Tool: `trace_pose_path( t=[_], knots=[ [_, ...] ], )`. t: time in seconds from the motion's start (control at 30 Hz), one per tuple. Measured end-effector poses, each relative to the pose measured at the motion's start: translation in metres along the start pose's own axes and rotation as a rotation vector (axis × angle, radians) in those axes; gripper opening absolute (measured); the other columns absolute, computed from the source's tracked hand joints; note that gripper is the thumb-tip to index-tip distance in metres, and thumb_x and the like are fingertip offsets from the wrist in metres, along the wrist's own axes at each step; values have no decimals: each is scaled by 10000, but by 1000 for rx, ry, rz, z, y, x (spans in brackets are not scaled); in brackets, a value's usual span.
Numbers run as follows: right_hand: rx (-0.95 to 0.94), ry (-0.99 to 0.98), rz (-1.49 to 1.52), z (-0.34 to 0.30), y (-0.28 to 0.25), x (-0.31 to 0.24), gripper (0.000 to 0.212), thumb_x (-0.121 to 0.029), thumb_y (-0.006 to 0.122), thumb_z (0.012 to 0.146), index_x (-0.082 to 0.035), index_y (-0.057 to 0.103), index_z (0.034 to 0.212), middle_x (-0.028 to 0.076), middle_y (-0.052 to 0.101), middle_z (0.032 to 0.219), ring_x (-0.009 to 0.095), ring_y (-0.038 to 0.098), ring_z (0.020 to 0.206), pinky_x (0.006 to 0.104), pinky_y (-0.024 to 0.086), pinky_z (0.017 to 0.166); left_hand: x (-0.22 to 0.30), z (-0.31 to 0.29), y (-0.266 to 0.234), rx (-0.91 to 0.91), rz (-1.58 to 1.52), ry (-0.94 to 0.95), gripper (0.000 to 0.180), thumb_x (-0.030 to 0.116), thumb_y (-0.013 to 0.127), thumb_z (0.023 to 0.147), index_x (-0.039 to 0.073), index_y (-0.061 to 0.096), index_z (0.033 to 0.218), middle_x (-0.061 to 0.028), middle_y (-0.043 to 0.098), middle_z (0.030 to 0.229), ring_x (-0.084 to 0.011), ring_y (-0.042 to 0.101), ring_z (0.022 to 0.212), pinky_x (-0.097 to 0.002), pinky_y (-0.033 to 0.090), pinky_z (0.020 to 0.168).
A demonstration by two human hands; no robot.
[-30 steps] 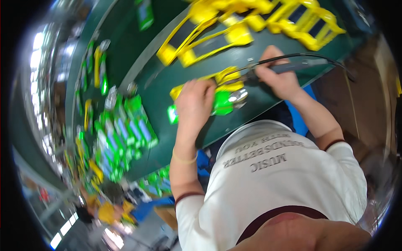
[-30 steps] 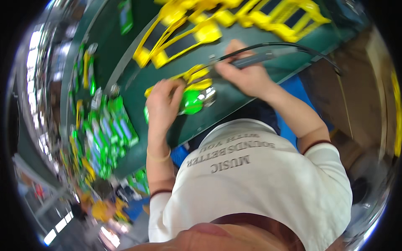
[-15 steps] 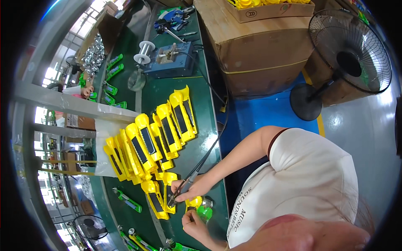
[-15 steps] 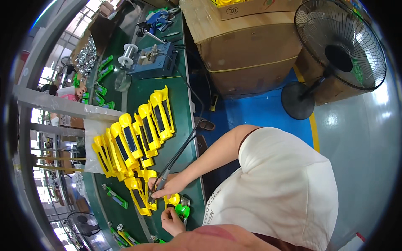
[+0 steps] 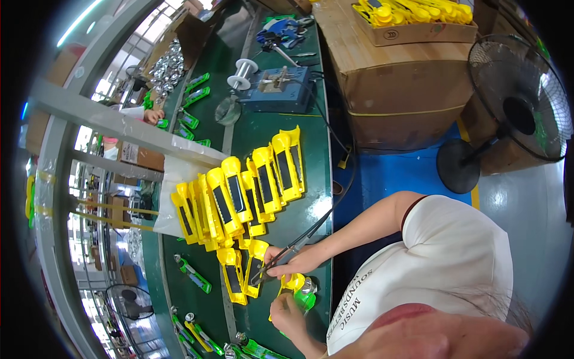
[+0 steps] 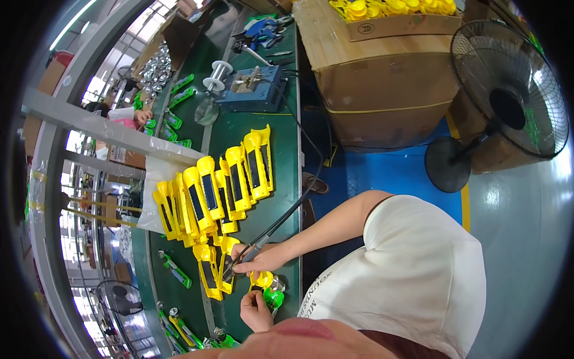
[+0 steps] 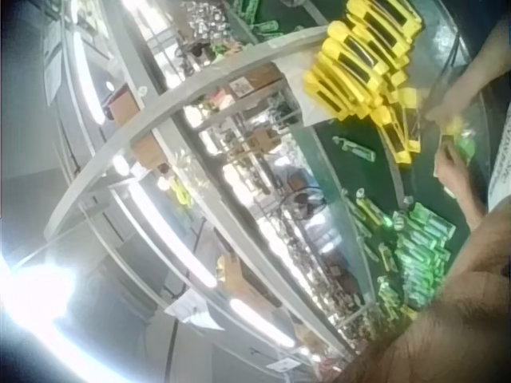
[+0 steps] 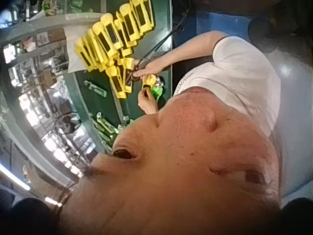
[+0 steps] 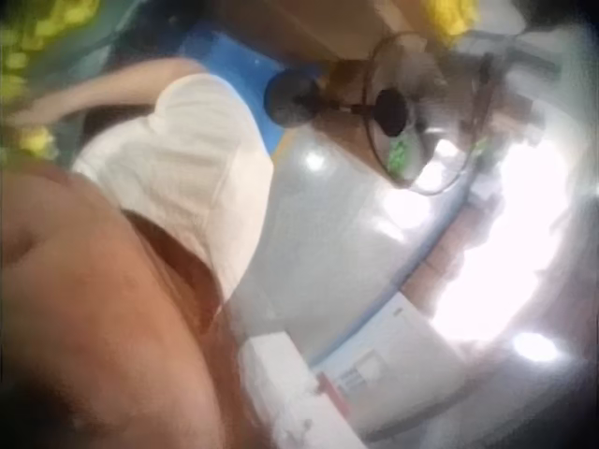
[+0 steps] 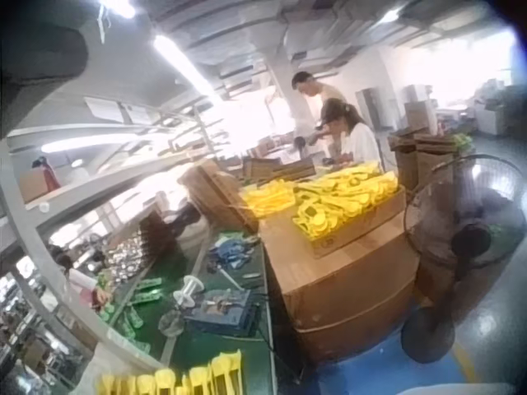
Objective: The person solders flashlight circuit boards and wires using a soldering iron, fits the plastic flashlight casings together by hand, and places the assembled flashlights onto a conveyor belt.
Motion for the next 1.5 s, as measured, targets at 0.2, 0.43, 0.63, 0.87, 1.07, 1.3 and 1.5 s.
trace_pose_path(
  t=[0.2, 0.43, 0.63, 0.87, 1.07, 1.3, 1.5],
  knots=[
    [-53, 56, 35, 0, 11, -6, 302, -293, 517, 895, -54, 382, 1020, 47, 526, 893, 104, 583, 747, 242, 470, 620, -7, -12, -3, 90, 97, 152, 85, 102, 606, 765, 22, 620, 788, -127, 598, 714, -253, 592, 634, -327, 464, 601],
    [48, 181, 35, 0, 2, 5, 252, -226, 492, 907, -56, 369, 1047, 110, 509, 937, 203, 607, 851, 295, 522, 686, -2, -7, 7, 155, -2, 109, 113, 154, 585, 755, 50, 629, 759, -132, 583, 717, -309, 572, 720, -403, 456, 633],
    [77, 62, -61, 3, -52, 34, 388, -328, 383, 947, -75, 279, 1222, 152, 543, 1026, 249, 539, 1032, 367, 454, 868, -1, 8, 20, 254, 67, 104, 123, 211, 608, 655, 89, 619, 655, -124, 599, 629, -313, 606, 651, -429, 472, 559],
    [-26, 130, 59, 11, -15, 23, 233, -314, 430, 935, -117, 344, 1024, 100, 572, 902, 225, 575, 914, 323, 479, 793, -8, -13, 12, 228, -10, -63, 225, 215, 660, 657, 62, 548, 779, -138, 611, 664, -333, 607, 683, -435, 466, 596],
    [6, 160, 88, 10, -29, 28, 282, -320, 420, 936, -97, 335, 1086, 119, 564, 917, 228, 565, 930, 316, 477, 803, -2, -24, -2, 371, -37, 56, 239, 211, 704, 625, 68, 544, 730, -107, 602, 702, -311, 592, 707, -419, 460, 609],
    [52, 167, 42, 6, -13, 9, 285, -307, 423, 935, -102, 339, 1115, 109, 547, 887, 224, 571, 883, 311, 486, 762, 6, -57, -54, 160, -1071, -221, 230, 79, 680, 712, 13, 517, 860, -120, 619, 787, -163, 626, 667, -276, 501, 569],
    [73, 151, 60, 5, -9, 13, 282, -293, 423, 936, -94, 360, 1125, 126, 549, 892, 234, 580, 889, 317, 490, 770, -11, -54, -35, 281, -1681, -201, 217, 11, 623, 785, -39, 493, 951, -135, 617, 875, -200, 640, 813, -273, 536, 725]
  ],
)
Point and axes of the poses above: each hand's wrist, its own z-axis towards the middle knuckle, its own y-axis out of the palm, x = y × z, the point moved 1 cm from there along z, towards the middle knuckle
